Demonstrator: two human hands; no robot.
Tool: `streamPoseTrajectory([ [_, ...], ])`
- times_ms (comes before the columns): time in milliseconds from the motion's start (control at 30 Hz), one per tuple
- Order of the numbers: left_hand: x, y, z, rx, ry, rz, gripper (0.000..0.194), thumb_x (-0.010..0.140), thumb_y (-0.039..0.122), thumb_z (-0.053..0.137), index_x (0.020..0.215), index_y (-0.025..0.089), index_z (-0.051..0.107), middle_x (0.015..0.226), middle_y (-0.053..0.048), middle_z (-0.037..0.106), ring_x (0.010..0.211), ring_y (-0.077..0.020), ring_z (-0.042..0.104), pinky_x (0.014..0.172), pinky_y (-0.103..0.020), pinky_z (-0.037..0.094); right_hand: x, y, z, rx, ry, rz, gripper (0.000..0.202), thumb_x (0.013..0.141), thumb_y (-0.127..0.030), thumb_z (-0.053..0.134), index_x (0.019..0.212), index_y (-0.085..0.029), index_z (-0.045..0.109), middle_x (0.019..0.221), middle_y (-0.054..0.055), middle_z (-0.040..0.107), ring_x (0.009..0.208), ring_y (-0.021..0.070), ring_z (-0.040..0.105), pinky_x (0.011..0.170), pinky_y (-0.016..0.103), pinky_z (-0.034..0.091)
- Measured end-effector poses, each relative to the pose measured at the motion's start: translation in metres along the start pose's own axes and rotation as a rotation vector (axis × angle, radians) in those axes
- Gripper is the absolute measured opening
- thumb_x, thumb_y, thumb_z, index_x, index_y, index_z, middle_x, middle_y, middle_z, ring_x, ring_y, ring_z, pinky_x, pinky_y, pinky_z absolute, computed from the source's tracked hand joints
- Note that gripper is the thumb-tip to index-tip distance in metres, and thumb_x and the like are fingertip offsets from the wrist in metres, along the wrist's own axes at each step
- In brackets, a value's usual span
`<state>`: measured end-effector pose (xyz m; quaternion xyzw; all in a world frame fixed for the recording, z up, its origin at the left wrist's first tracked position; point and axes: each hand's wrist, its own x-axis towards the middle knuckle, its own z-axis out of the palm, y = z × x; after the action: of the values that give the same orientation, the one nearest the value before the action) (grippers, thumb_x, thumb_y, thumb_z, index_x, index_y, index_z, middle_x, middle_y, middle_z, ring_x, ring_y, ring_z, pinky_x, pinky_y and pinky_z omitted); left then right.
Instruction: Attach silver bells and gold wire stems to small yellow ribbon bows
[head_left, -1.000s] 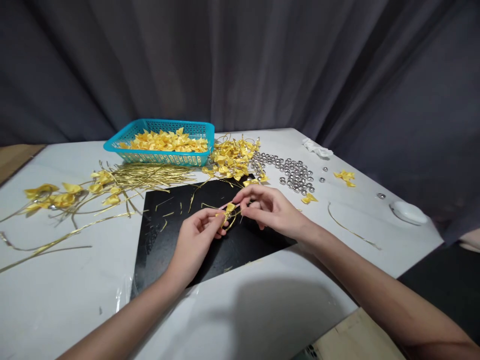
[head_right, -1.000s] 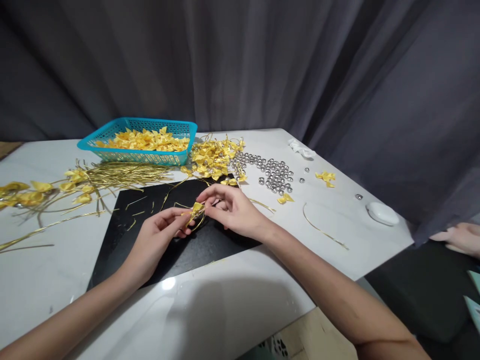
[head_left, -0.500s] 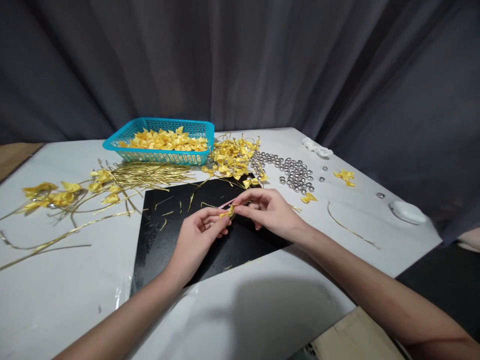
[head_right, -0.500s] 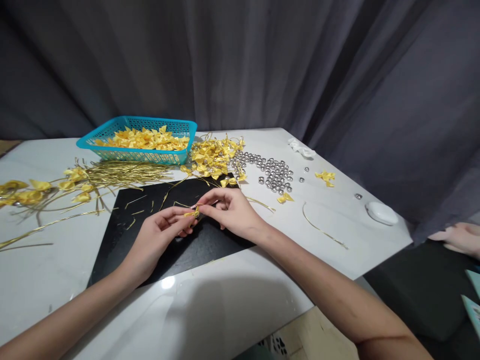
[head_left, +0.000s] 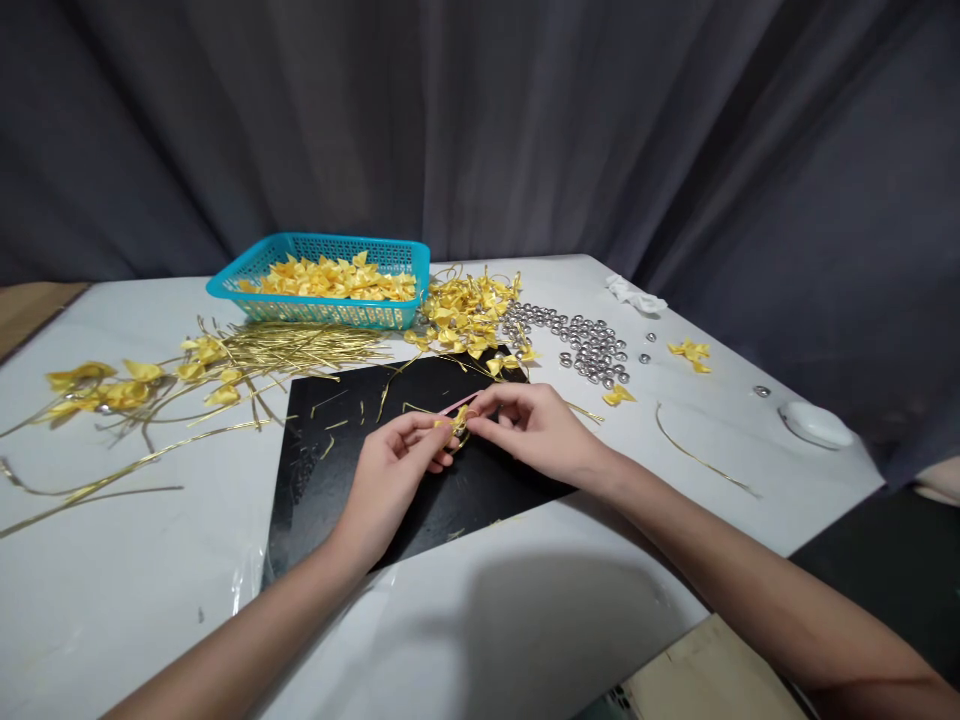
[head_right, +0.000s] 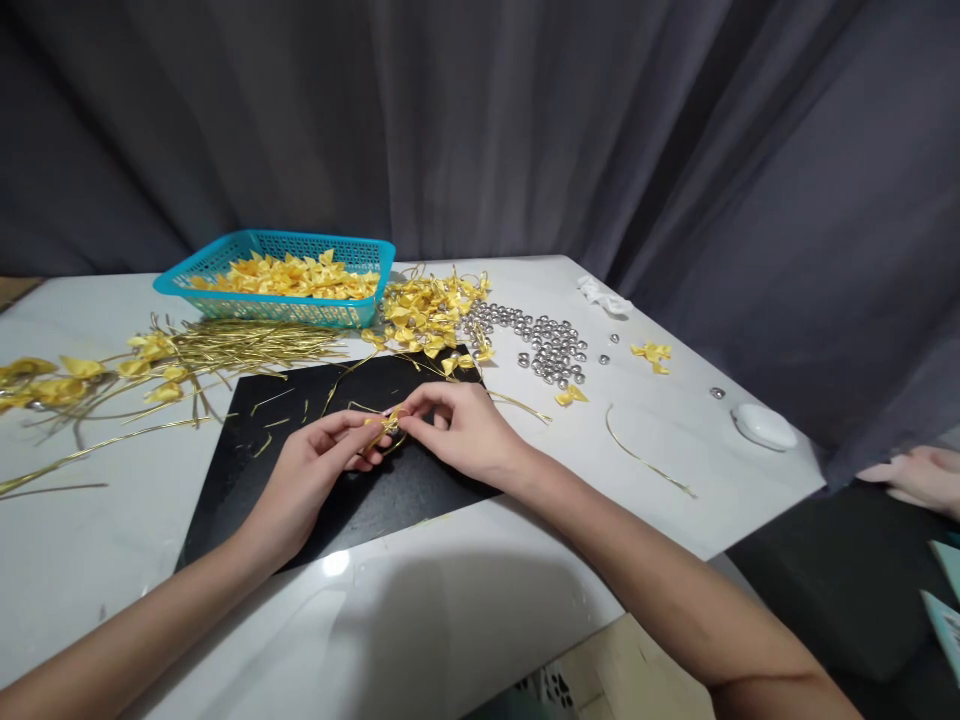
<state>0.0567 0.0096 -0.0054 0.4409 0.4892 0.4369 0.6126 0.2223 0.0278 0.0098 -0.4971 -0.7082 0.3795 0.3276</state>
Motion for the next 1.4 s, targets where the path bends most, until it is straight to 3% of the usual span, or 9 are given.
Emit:
streamPoseTrajectory([
  [200, 0.001, -0.003, -0.002, 0.054, 0.05, 0.038, 0.019, 0.072, 0.033, 0.064, 0.076, 0.015, 0.064, 0.07, -0.001, 0.064, 0.064, -0.0109, 0.056, 0.057, -0.019, 0.043, 0.0, 0.0, 0.001, -0.015, 0.02, -0.037, 0.01, 0.082, -0.023, 0.052, 0.079, -0.015, 0.057, 0.055, -0.006, 0.045, 0.042, 0.0041, 0.033, 0.039, 0.018, 0.027],
  [467, -0.004, -0.008, 0.002, 0.41, 0.038, 0.312, 0.019, 0.072, 0.027, 0.06, 0.088, 0.018, 0.067, 0.096, -0.006, 0.06, 0.086, -0.0181, 0.054, 0.063, -0.025, 0.042, -0.002, -0.003, 0.004, 0.16, -0.086, 0.066, 0.011, 0.083, -0.028, 0.051, 0.082, -0.017, 0.052, 0.074, -0.001, 0.054, 0.043, 0.0029, 0.039, 0.034, 0.014, 0.032],
  [633, -0.001, -0.01, 0.0, 0.495, -0.023, 0.36, 0.01, 0.075, 0.027, 0.061, 0.077, 0.019, 0.067, 0.082, -0.002, 0.061, 0.072, -0.0148, 0.053, 0.061, -0.025, 0.039, -0.003, -0.003, 0.005, 0.204, -0.156, 0.114, 0.012, 0.082, -0.028, 0.053, 0.084, -0.017, 0.053, 0.073, -0.003, 0.049, 0.042, 0.0022, 0.039, 0.03, 0.012, 0.034],
  [833, -0.001, -0.007, -0.001, 0.365, 0.011, 0.253, 0.018, 0.075, 0.033, 0.06, 0.074, 0.016, 0.067, 0.075, -0.002, 0.062, 0.065, -0.014, 0.051, 0.058, -0.025, 0.037, -0.001, -0.001, 0.007, 0.21, -0.139, 0.136, 0.012, 0.082, -0.028, 0.052, 0.082, -0.017, 0.053, 0.072, -0.004, 0.047, 0.04, 0.0021, 0.038, 0.03, 0.014, 0.036],
  [1000, -0.003, -0.002, -0.001, 0.245, 0.059, 0.171, 0.019, 0.074, 0.034, 0.062, 0.075, 0.016, 0.066, 0.073, -0.001, 0.064, 0.065, -0.0131, 0.051, 0.055, -0.023, 0.036, -0.002, -0.001, 0.008, 0.085, -0.086, 0.072, 0.013, 0.084, -0.03, 0.05, 0.08, -0.018, 0.051, 0.062, -0.006, 0.044, 0.042, 0.0037, 0.036, 0.034, 0.014, 0.03],
  [1400, 0.0, -0.004, -0.003, 0.203, 0.078, 0.16, 0.021, 0.074, 0.037, 0.062, 0.077, 0.016, 0.067, 0.075, -0.001, 0.063, 0.064, -0.0119, 0.048, 0.054, -0.022, 0.035, -0.003, -0.002, 0.006, 0.004, -0.051, -0.048, 0.011, 0.082, -0.024, 0.05, 0.074, -0.016, 0.051, 0.057, -0.006, 0.044, 0.042, 0.0048, 0.032, 0.039, 0.019, 0.025],
])
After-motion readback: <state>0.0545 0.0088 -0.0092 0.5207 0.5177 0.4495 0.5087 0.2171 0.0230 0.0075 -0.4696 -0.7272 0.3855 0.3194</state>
